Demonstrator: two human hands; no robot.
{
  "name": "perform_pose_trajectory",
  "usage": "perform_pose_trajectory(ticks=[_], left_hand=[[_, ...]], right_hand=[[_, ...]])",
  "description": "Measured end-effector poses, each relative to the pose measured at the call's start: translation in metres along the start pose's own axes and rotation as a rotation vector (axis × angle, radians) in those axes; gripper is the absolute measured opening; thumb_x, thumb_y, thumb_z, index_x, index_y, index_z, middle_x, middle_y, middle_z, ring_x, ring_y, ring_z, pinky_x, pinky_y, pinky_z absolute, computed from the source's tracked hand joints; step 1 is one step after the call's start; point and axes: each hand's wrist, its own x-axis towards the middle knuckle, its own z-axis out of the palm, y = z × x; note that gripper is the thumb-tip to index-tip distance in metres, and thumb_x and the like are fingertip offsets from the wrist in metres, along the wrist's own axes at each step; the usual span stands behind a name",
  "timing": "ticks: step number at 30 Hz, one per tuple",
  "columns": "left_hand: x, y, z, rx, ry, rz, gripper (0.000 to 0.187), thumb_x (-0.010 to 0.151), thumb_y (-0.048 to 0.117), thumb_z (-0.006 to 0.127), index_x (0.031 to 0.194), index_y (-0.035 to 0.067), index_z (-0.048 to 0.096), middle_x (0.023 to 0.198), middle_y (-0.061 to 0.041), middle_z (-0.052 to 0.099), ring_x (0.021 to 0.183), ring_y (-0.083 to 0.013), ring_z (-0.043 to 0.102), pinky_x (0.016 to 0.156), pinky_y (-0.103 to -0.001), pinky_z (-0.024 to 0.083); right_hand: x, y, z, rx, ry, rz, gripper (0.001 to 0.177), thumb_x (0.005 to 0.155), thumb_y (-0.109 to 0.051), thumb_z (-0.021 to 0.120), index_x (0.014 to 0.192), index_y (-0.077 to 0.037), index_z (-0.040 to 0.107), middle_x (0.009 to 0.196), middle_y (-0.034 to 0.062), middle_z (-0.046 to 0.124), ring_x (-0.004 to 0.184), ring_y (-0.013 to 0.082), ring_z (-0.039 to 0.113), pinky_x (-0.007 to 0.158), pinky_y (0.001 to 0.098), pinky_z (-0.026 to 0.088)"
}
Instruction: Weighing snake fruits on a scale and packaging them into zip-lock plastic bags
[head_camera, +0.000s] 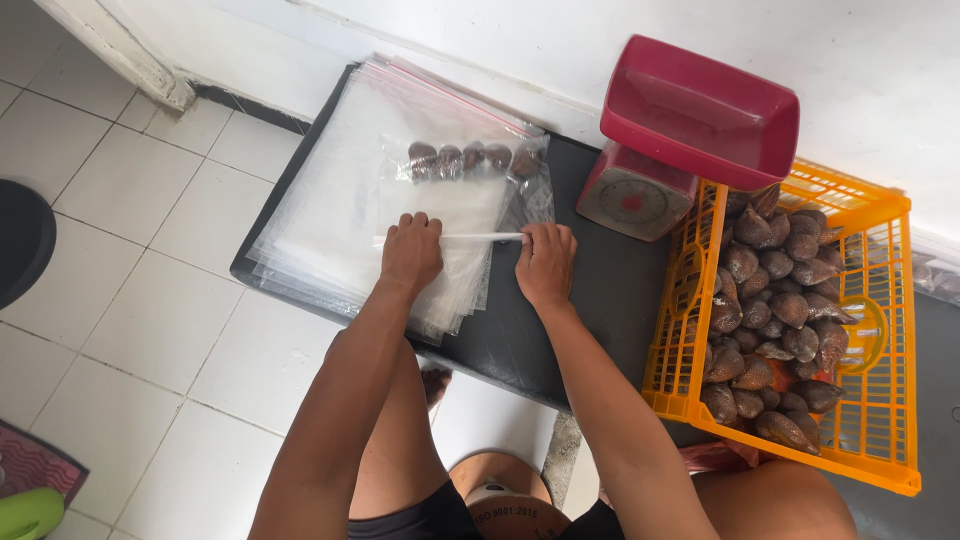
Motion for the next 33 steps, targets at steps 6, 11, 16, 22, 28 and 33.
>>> perform_pose_trajectory(ticks=[6, 11, 16, 22, 28, 33], left_hand=[[-0.002, 0.002, 0.003, -0.104, -0.031, -0.060, 0.013, 0.096, 0.012, 0.052, 0.107, 0.012, 0.059, 0.096, -0.008, 0.065, 0.099, -0.0238, 0.066, 0.089, -0.041, 0.055], [-0.002, 0.002, -0.008, -0.076, 0.009, -0.034, 0.014, 0.096, 0.010, 0.057, 0.107, 0.010, 0.064, 0.101, -0.009, 0.065, 0.104, -0.0243, 0.064, 0.090, -0.039, 0.056], [-0.009, 0.009, -0.026, 0.005, -0.013, -0.022, 0.018, 0.093, 0.014, 0.066, 0.110, 0.011, 0.069, 0.107, -0.009, 0.065, 0.109, -0.0237, 0.062, 0.096, -0.039, 0.055], [0.004, -0.002, 0.002, -0.025, 0.022, -0.007, 0.020, 0.092, 0.009, 0.061, 0.110, 0.009, 0.070, 0.104, -0.010, 0.066, 0.106, -0.0239, 0.065, 0.093, -0.039, 0.057], [0.004, -0.001, 0.003, -0.071, 0.012, -0.070, 0.016, 0.093, 0.010, 0.060, 0.109, 0.012, 0.061, 0.099, -0.008, 0.064, 0.102, -0.0236, 0.065, 0.091, -0.039, 0.056], [0.002, -0.001, -0.001, -0.100, 0.025, -0.054, 0.013, 0.095, 0.010, 0.057, 0.107, 0.014, 0.059, 0.097, -0.006, 0.065, 0.100, -0.0232, 0.066, 0.089, -0.039, 0.055]], right_hand=[[-0.005, 0.005, 0.007, -0.004, 0.005, 0.073, 0.007, 0.100, -0.016, 0.059, 0.100, -0.020, 0.054, 0.096, -0.0075, 0.052, 0.105, 0.0163, 0.053, 0.102, 0.0430, 0.040], [-0.001, -0.008, -0.008, 0.011, 0.033, 0.021, 0.011, 0.098, -0.011, 0.057, 0.102, -0.021, 0.055, 0.102, -0.0054, 0.048, 0.108, 0.0171, 0.050, 0.102, 0.0424, 0.041], [-0.004, -0.007, -0.009, 0.030, 0.054, -0.030, 0.022, 0.086, -0.005, 0.061, 0.102, -0.019, 0.062, 0.107, -0.0023, 0.050, 0.116, 0.0217, 0.050, 0.105, 0.0473, 0.038], [-0.003, -0.002, -0.001, 0.001, 0.061, -0.020, 0.020, 0.093, -0.005, 0.058, 0.102, -0.022, 0.066, 0.103, -0.0048, 0.052, 0.115, 0.0170, 0.052, 0.106, 0.0429, 0.038], [-0.005, 0.000, 0.000, 0.066, 0.080, 0.073, 0.020, 0.102, -0.006, 0.049, 0.109, -0.022, 0.058, 0.101, -0.0051, 0.057, 0.109, 0.0161, 0.056, 0.100, 0.0392, 0.041], [-0.004, -0.002, -0.003, 0.006, 0.097, 0.078, 0.020, 0.099, -0.005, 0.053, 0.105, -0.024, 0.054, 0.098, -0.0080, 0.050, 0.101, 0.0151, 0.054, 0.094, 0.0377, 0.043]])
